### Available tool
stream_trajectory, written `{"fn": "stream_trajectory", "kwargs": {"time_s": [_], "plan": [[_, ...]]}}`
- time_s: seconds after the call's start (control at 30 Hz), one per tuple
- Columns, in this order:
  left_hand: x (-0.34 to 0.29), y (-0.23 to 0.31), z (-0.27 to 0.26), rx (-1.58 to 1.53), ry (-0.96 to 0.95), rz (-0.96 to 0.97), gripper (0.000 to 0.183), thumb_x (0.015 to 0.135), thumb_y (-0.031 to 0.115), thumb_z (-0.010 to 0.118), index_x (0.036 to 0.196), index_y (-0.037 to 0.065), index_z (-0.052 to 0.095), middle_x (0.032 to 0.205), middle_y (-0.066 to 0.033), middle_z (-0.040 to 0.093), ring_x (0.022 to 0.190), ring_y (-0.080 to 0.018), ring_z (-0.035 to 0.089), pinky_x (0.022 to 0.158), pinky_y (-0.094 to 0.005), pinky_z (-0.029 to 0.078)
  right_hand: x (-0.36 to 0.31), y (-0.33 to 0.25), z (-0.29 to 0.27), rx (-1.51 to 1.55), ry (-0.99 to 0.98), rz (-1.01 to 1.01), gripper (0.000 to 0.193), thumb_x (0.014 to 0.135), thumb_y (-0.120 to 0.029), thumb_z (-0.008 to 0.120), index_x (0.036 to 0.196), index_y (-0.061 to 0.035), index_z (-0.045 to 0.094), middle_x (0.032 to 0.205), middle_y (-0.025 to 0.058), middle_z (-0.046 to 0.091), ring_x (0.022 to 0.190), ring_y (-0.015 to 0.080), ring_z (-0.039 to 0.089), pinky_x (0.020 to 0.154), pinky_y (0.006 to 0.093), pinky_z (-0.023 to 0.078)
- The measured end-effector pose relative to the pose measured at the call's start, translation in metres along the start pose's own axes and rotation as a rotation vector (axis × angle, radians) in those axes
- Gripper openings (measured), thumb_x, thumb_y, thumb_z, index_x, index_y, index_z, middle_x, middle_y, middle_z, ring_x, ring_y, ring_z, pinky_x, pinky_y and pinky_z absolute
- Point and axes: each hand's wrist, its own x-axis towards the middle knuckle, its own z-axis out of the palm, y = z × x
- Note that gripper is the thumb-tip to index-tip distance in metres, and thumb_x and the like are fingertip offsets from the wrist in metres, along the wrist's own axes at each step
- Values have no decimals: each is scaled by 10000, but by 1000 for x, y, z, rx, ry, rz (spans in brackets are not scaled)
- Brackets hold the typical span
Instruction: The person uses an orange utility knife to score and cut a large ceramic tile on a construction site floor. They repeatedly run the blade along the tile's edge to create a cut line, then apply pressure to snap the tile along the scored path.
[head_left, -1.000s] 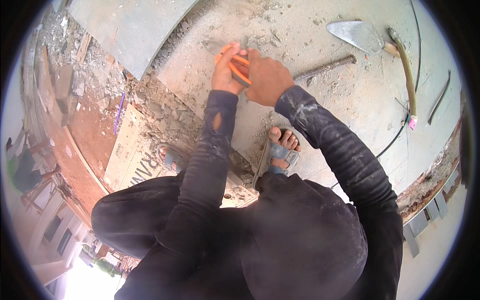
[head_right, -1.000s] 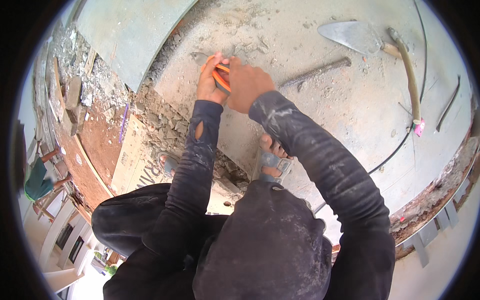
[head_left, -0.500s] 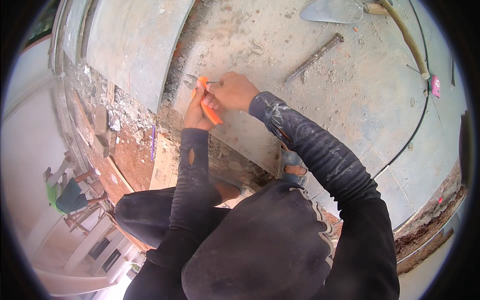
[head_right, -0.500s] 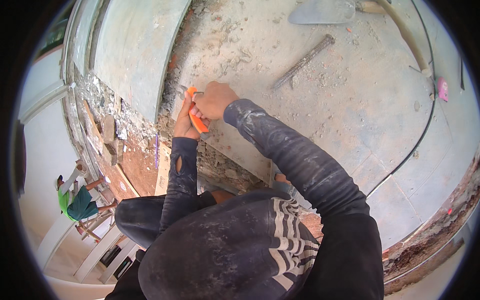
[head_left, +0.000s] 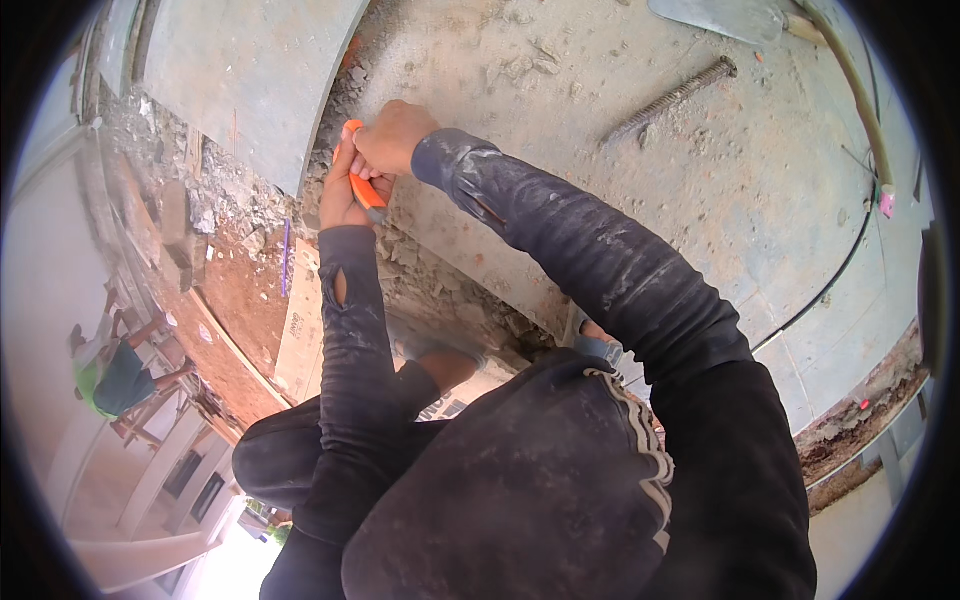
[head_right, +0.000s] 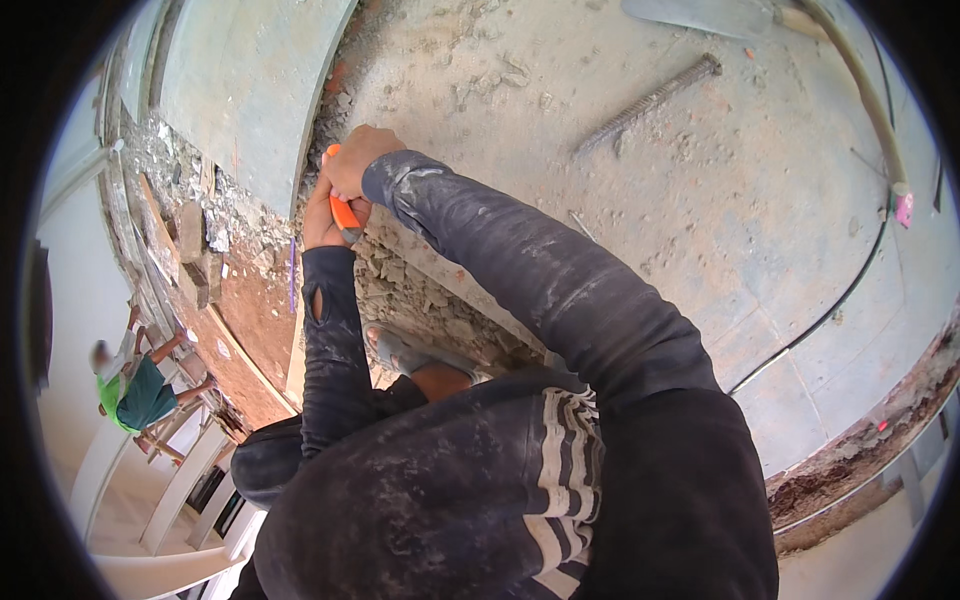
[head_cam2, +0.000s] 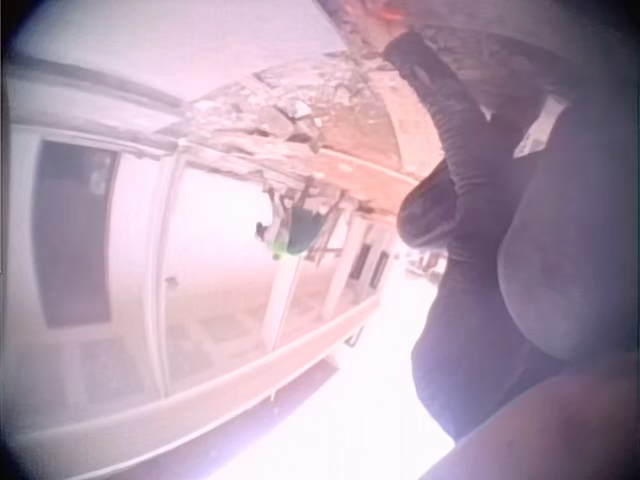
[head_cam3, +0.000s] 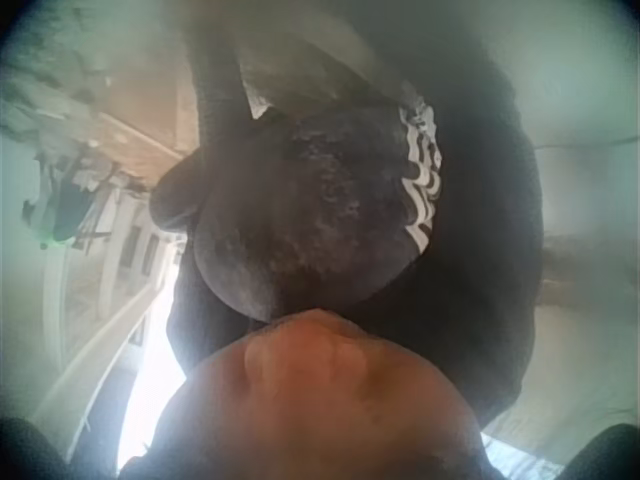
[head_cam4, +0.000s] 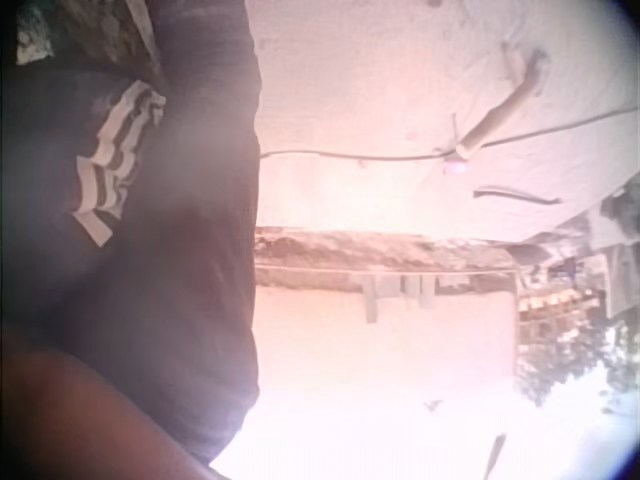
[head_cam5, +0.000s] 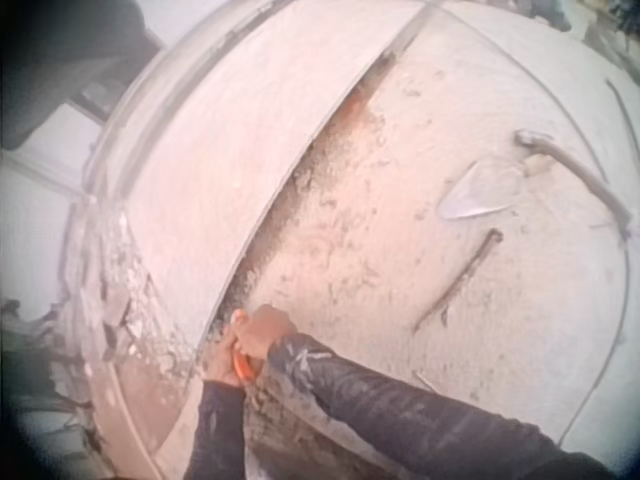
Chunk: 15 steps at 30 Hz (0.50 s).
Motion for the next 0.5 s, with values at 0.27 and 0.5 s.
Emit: {"fn": "stream_trajectory", "kwargs": {"time_s": [0.27,0.5], "plan": [[4,6,7,53,31,67,230,943,231,527,1074,44,506,878,-49,530,799,-156,525,733,-313,454,27,-8,10,-198,-56,14,325,834,-308,547,1015,-65,665,985,82,679,884,202,663,815,319,516],[0,-18,21,97,217,355,354,956,293,482,1194,30,480,1132,-100,552,1049,-239,554,892,-365,468,25,25,51,169,183,-199,645,782,-414,600,1188,75,494,1197,222,521,939,283,627,750,347,530]]}}
